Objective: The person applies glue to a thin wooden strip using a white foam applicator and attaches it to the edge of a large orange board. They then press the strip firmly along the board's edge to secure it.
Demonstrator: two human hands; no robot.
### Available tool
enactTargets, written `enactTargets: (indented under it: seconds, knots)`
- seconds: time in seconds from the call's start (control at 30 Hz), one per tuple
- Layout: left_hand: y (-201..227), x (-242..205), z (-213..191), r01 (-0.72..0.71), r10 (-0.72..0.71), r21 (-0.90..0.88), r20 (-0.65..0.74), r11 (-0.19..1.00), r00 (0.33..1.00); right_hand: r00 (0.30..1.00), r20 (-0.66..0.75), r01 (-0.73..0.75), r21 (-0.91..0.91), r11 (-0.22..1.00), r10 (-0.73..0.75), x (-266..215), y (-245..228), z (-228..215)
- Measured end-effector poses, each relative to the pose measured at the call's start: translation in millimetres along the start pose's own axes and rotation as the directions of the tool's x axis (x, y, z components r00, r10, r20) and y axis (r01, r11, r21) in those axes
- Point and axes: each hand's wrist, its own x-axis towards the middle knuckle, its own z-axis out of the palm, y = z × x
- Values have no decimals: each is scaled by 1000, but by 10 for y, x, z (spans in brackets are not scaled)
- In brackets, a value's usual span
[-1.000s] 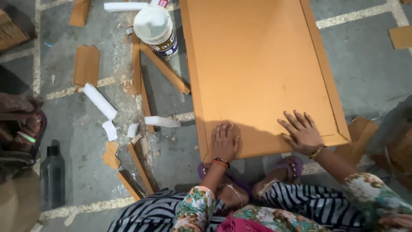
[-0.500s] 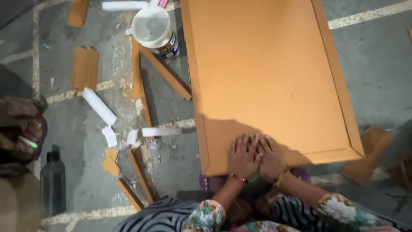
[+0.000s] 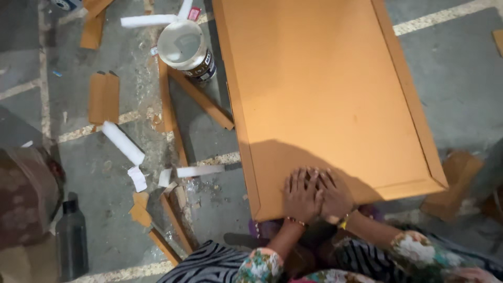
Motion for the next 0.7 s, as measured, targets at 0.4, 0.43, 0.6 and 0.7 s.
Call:
enactTargets:
  seconds: [0.4, 0.43, 0.6, 0.7]
  knots:
    - [-414, -138, -23, -139, 145, 206, -11, 969, 989, 858, 514, 40, -101, 994, 18, 20, 393, -578]
    - [-488, -177, -68, -138, 151, 252, -30, 958, 988, 782, 619, -14, -97, 995, 72, -7, 520, -662]
    - [-677, -267, -170, -64, 139, 372, -178, 926, 974, 990, 85, -102, -120, 988, 112, -504, 1371, -956]
    - [-685, -262, -187, -19, 56, 290, -120, 957, 991, 985, -7, -173, -43, 984, 173, -649, 1564, -961]
